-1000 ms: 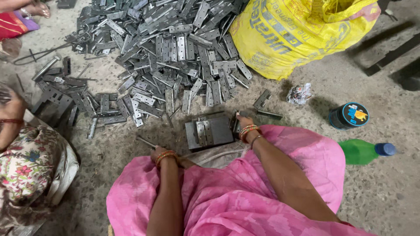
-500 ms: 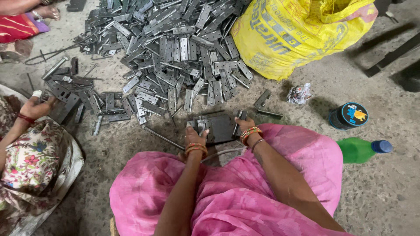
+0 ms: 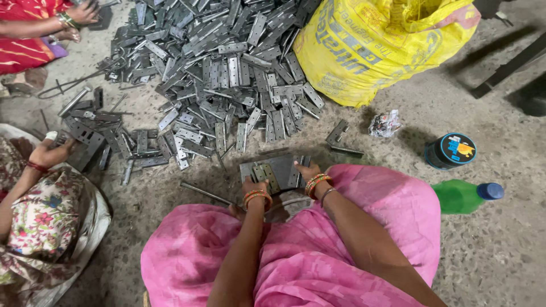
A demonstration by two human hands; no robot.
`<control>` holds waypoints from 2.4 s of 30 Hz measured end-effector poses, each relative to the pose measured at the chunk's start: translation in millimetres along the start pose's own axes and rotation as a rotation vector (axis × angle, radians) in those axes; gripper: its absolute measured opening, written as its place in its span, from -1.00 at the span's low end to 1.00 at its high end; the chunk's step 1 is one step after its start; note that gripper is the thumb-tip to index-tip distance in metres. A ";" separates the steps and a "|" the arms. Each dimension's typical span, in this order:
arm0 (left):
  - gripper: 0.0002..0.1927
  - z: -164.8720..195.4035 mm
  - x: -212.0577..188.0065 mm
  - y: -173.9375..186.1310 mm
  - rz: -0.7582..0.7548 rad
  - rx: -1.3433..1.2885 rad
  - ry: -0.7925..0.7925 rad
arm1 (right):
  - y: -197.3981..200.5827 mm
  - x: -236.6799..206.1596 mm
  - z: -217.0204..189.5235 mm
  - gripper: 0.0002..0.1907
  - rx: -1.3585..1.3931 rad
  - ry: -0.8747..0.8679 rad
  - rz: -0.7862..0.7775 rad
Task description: The person sits on the floor and repeatedly picks up metal brackets and rods from a large pile. She places the bracket on a metal block, inserts the rod, and strikes it with a metal bar to secure it. She then sets the assembled piece aside and repeats the process.
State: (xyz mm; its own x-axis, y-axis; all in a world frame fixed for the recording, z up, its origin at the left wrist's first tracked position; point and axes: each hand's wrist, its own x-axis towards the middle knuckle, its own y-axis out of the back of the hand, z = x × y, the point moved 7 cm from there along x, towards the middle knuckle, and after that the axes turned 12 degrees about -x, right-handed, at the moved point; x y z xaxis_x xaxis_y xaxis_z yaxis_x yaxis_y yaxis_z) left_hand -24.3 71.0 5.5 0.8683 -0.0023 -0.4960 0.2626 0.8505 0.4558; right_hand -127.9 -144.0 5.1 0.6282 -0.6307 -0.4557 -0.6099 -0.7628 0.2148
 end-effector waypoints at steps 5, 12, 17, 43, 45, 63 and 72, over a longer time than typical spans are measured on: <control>-0.26 -0.9 3.5 -8.3 -0.106 -0.188 -0.024 | -39.6 -11.6 -1.1 -0.40 0.410 -0.255 -0.361; -0.50 40.0 -7.9 0.3 -0.028 -0.030 -0.517 | -38.7 6.0 -7.1 -0.49 0.073 -0.097 -0.388; -0.66 16.8 3.6 34.0 0.066 -0.025 -0.556 | -17.0 23.3 -6.8 -0.59 0.006 -0.039 -0.079; -0.38 -10.1 -3.2 11.0 -0.223 -0.166 -0.499 | -19.7 14.2 -15.5 -0.48 0.325 -0.272 -0.106; -0.07 -0.2 -14.4 6.3 -0.291 -0.270 -0.517 | -29.0 11.9 -30.2 -0.39 -0.001 -0.132 -0.309; -0.62 -35.0 -125.1 199.9 -0.498 -1.257 -0.375 | -91.8 -87.1 -132.1 -0.21 -0.536 0.701 -0.902; -0.79 -162.6 -185.7 515.5 0.861 -1.966 -0.746 | 52.2 31.7 -119.6 -0.39 -0.571 0.363 -0.423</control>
State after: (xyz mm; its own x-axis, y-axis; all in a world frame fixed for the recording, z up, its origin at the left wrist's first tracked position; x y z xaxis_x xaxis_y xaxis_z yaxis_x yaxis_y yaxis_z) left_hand -118.6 595.3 212.4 0.5866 0.7940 -0.1594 -0.3330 0.0571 -0.9412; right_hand -82.0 -220.8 105.1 0.9290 -0.2038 -0.3089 -0.0049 -0.8414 0.5404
